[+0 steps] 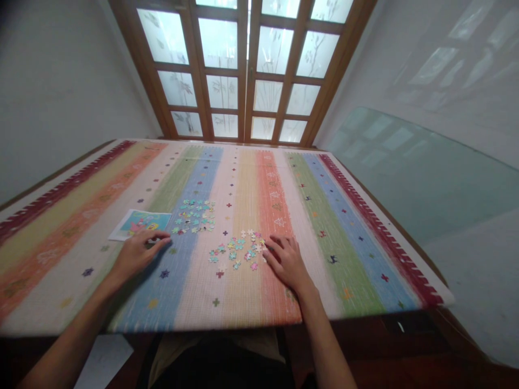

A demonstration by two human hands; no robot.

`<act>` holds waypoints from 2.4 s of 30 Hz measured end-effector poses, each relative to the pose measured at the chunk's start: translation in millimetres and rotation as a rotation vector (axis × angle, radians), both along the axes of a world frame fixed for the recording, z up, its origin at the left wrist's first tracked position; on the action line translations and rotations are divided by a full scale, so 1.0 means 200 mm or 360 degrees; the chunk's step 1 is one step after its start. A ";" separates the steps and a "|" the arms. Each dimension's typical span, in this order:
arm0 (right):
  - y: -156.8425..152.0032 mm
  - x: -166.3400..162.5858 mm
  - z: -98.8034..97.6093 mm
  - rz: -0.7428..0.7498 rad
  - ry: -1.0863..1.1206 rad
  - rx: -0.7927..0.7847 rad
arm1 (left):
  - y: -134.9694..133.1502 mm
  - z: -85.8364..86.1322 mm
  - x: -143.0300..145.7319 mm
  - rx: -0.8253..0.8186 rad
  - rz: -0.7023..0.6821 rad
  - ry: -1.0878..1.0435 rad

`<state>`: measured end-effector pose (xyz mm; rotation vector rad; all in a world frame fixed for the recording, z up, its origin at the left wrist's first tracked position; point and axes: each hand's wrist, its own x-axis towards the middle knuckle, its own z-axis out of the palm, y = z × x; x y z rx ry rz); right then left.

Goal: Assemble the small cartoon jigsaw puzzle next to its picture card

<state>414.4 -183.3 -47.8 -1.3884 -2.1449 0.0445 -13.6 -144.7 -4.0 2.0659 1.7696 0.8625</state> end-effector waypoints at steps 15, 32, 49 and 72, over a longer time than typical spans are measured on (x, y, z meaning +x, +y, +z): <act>0.00 0.00 0.01 -0.0003 0.0047 -0.0028 | 0.08 -0.10 -0.07 0.0192 -0.0202 0.0233; 0.00 0.00 0.01 -0.0018 -0.0018 -0.0017 | 0.02 -0.08 -0.07 0.0349 -0.0198 0.0393; 0.00 0.01 0.04 -0.0010 0.0077 -0.0116 | -0.02 0.05 0.04 0.0404 -0.0185 0.0169; 0.07 -0.14 0.04 0.0413 -0.0124 -0.0333 | -0.11 -0.09 0.53 0.0433 -0.1216 0.0497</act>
